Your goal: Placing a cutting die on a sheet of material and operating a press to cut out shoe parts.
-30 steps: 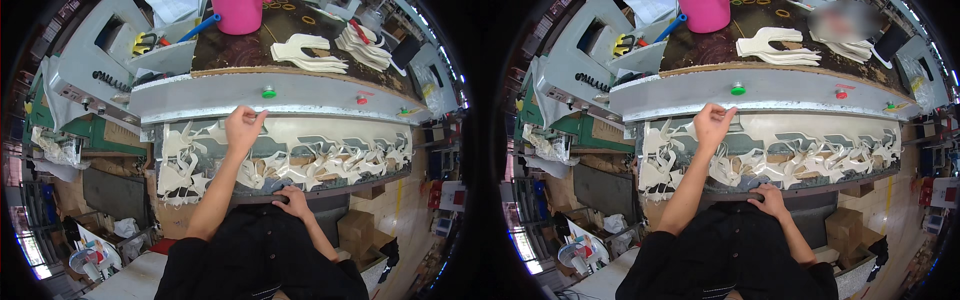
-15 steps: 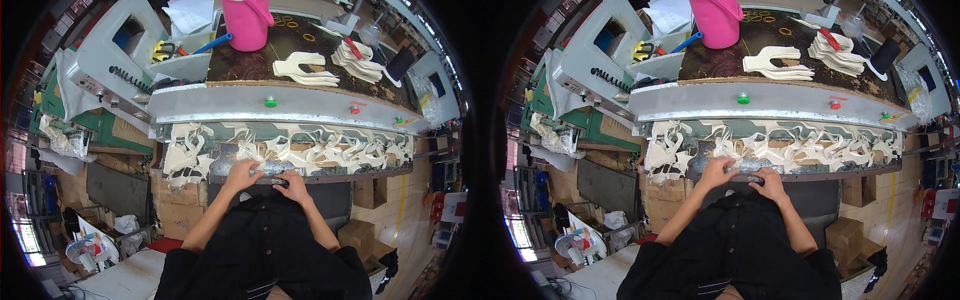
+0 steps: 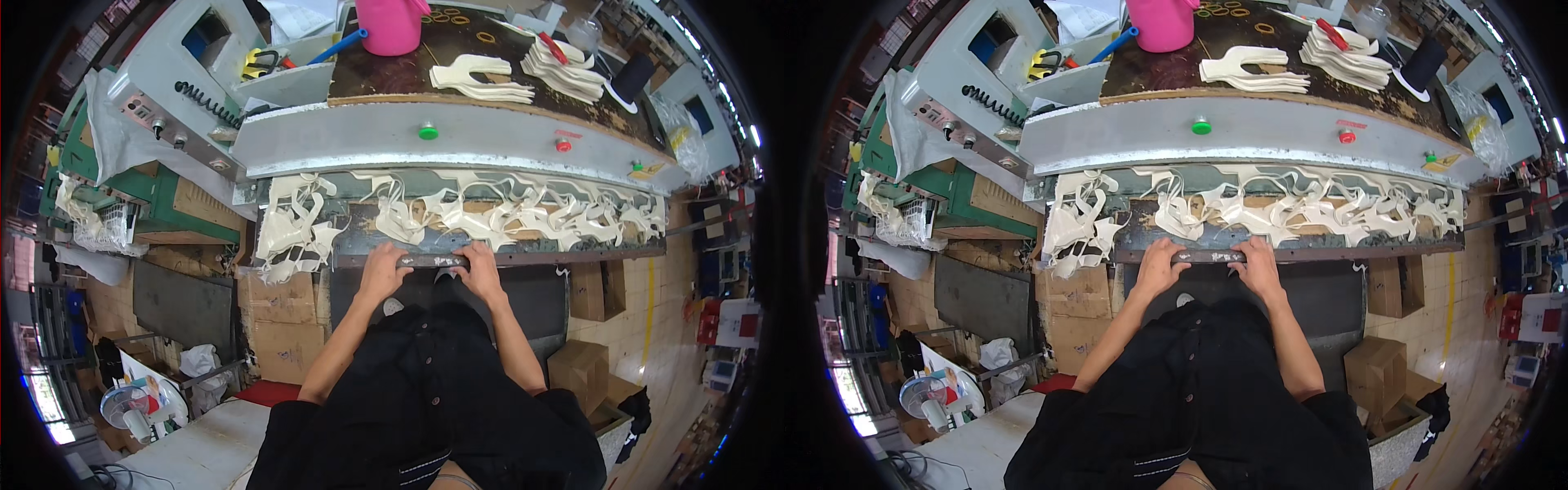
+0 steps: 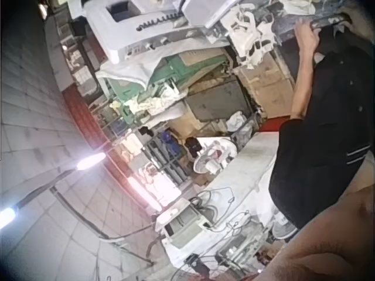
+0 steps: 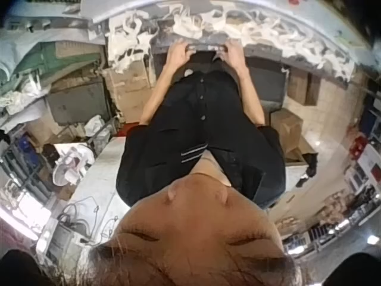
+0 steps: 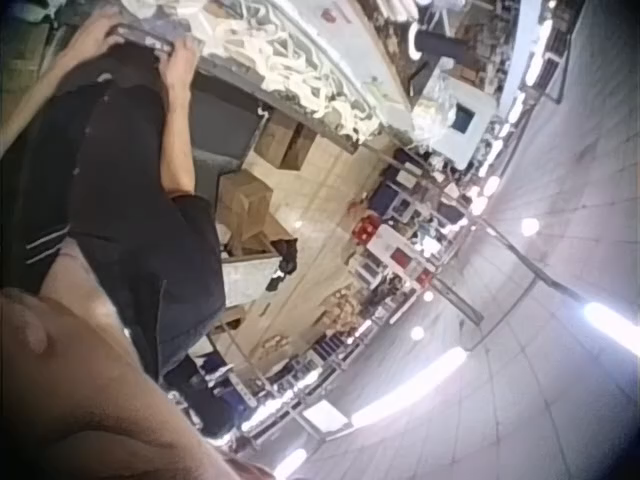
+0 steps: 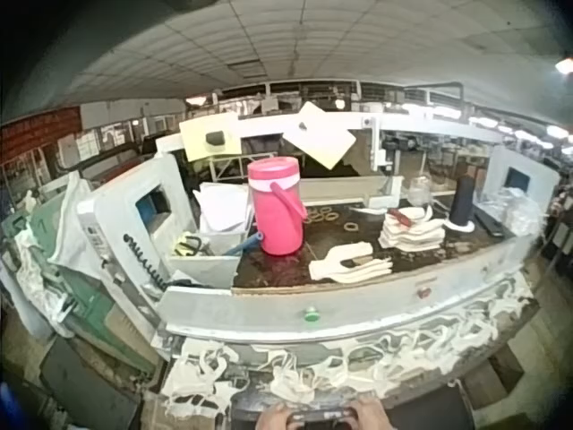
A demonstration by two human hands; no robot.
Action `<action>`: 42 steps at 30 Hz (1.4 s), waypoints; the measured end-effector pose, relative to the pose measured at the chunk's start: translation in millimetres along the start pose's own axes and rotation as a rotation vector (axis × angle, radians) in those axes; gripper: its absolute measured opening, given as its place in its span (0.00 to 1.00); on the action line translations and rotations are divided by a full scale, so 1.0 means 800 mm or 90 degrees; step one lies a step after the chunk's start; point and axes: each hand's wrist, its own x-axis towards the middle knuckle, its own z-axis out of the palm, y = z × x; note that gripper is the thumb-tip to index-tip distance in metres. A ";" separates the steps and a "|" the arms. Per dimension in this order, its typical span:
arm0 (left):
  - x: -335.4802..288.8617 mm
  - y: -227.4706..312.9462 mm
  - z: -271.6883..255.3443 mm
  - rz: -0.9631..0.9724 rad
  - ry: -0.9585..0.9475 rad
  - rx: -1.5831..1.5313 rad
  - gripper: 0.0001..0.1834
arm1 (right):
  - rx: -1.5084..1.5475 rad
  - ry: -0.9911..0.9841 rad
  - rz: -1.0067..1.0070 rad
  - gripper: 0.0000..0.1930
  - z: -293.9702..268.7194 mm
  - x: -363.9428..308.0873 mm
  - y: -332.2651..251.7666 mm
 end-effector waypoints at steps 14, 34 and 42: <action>0.151 0.026 -0.079 -0.125 -0.118 -0.104 0.17 | 0.129 -0.407 0.160 0.16 -0.077 0.151 0.015; 0.303 0.020 -0.069 -0.251 0.269 -0.449 0.16 | 0.519 0.040 -0.120 0.53 0.088 0.230 0.080; 0.308 0.039 -0.048 -0.583 0.454 -0.843 0.18 | 0.222 0.280 -0.251 0.38 0.068 0.228 0.061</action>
